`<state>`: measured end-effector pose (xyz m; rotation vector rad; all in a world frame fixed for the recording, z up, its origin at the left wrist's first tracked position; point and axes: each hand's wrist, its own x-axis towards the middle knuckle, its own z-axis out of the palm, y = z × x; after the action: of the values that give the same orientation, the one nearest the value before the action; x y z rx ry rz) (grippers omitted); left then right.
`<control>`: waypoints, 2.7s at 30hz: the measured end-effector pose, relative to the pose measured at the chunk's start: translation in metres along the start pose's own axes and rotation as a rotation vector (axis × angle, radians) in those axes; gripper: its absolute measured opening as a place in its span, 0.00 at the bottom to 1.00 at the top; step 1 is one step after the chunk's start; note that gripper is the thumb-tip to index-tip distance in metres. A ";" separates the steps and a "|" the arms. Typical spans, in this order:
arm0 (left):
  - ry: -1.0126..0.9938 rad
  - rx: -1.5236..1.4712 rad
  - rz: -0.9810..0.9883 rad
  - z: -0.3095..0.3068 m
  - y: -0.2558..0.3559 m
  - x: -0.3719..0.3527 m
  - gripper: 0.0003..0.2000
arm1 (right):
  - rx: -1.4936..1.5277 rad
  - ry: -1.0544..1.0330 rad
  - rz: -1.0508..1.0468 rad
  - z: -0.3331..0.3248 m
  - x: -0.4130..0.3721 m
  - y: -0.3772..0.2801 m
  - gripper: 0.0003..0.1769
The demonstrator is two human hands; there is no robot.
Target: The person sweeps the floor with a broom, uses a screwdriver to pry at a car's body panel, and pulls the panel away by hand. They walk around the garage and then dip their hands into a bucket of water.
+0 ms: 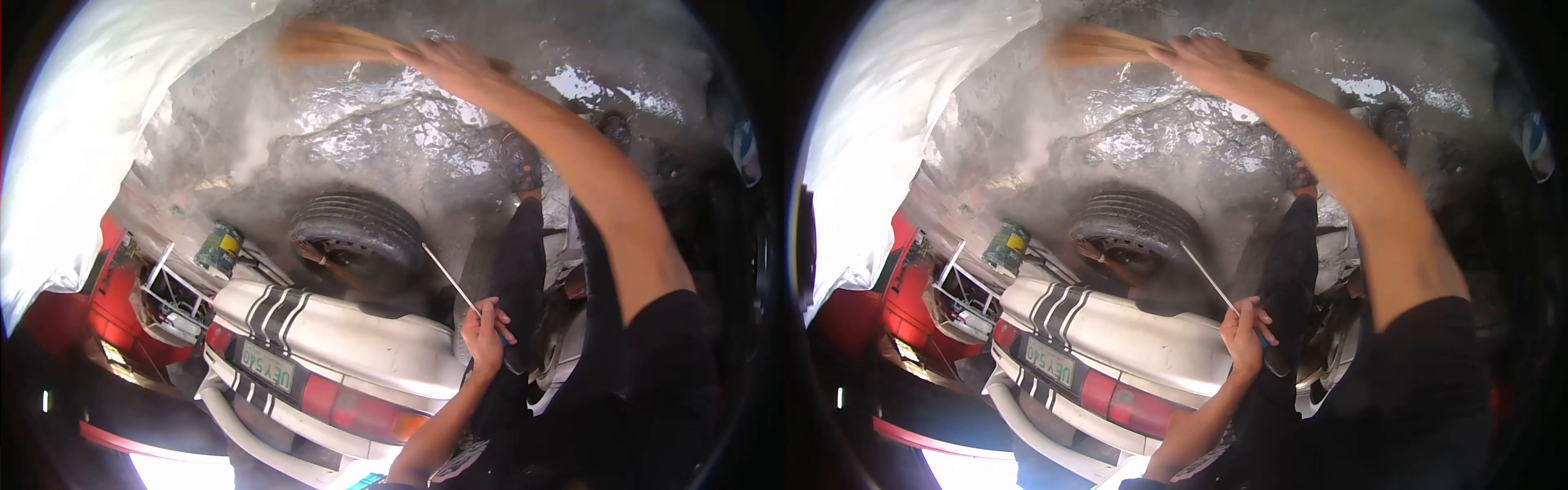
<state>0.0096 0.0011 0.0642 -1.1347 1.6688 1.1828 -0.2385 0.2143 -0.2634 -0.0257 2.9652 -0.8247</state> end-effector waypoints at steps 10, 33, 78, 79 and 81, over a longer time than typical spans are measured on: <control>-0.003 0.027 0.048 0.001 0.006 0.003 0.15 | 0.229 -0.516 -0.032 0.057 -0.159 -0.092 0.16; -0.008 0.063 -0.024 0.008 -0.005 -0.006 0.13 | 0.243 -0.737 0.022 0.034 -0.231 -0.084 0.22; -0.043 0.205 0.074 0.028 -0.026 -0.016 0.12 | 0.292 -0.180 1.011 -0.282 -0.332 -0.006 0.31; -0.040 0.218 0.073 0.027 -0.028 -0.016 0.12 | 0.356 0.086 1.081 -0.259 -0.329 0.025 0.27; -0.047 0.247 0.105 0.017 -0.035 -0.020 0.12 | 0.400 -0.187 1.290 -0.213 -0.296 0.038 0.35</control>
<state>0.0507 0.0159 0.0693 -0.8699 1.7994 1.0246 0.0433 0.3668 -0.0842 1.4835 1.8883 -0.9869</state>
